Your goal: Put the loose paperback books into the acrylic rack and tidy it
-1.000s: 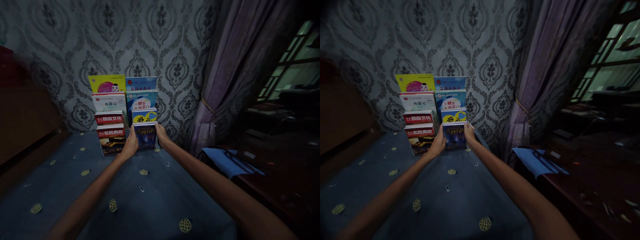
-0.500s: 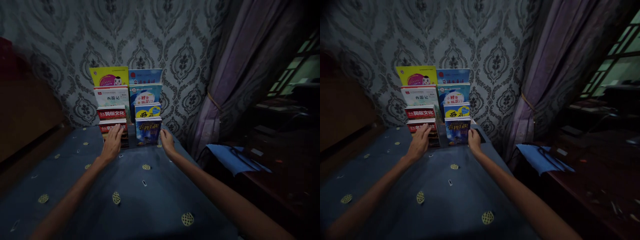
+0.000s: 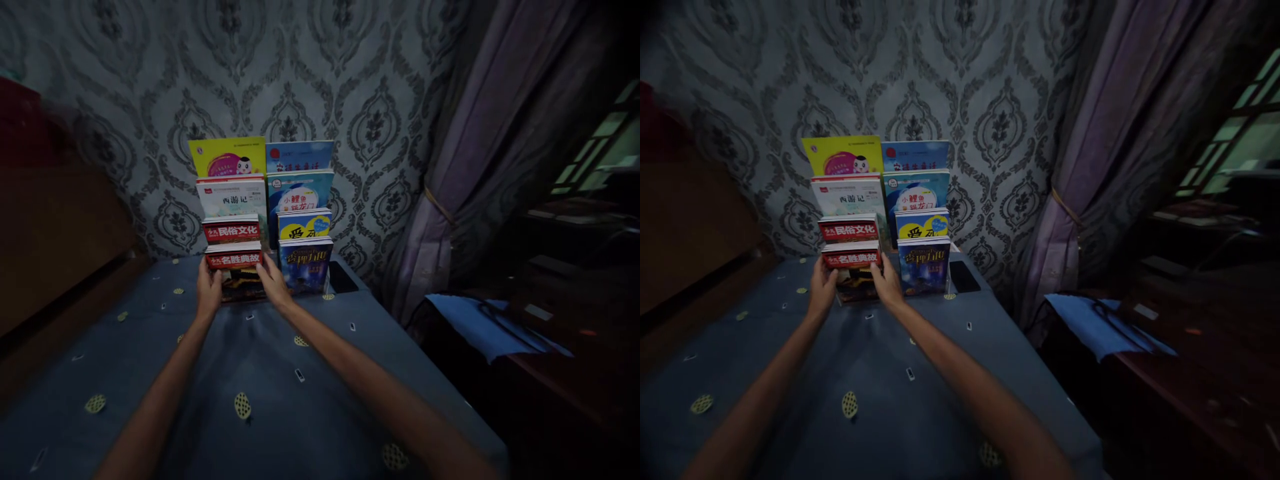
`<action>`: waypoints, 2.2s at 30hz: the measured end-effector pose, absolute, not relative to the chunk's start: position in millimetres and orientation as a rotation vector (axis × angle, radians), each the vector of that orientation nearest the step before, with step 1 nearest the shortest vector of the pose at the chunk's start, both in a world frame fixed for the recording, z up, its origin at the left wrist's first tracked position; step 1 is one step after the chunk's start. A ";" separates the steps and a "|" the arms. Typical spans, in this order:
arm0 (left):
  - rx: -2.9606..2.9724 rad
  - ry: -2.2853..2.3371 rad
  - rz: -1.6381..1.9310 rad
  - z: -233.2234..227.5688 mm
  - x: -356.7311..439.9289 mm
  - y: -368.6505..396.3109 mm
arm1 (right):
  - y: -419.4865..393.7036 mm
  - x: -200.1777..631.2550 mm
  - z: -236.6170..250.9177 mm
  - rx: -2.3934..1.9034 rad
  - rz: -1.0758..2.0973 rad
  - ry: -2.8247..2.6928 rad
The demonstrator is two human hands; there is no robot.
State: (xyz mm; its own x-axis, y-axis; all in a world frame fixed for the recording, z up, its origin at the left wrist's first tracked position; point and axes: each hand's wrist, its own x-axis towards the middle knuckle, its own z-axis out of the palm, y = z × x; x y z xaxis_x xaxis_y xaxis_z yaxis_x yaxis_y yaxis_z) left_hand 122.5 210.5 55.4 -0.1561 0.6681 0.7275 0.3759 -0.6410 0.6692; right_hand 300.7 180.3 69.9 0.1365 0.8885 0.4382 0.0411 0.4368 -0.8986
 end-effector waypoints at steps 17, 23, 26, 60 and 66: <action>1.744 1.054 1.899 56.4 130.0 205.9 | 191.7 301.8 76.8 -0.996 0.498 -1.382; 1.657 0.947 1.951 57.7 130.1 207.4 | 187.6 300.0 79.6 -1.000 0.495 -1.422; 1.634 0.970 1.958 63.1 127.3 209.3 | 183.6 298.0 81.6 -1.032 0.514 -1.401; 1.613 1.195 1.944 78.7 124.5 227.2 | 204.1 287.6 99.8 -1.134 0.483 -1.227; 1.656 1.170 1.913 80.1 122.1 225.7 | 208.0 284.6 94.7 -1.140 0.426 -1.244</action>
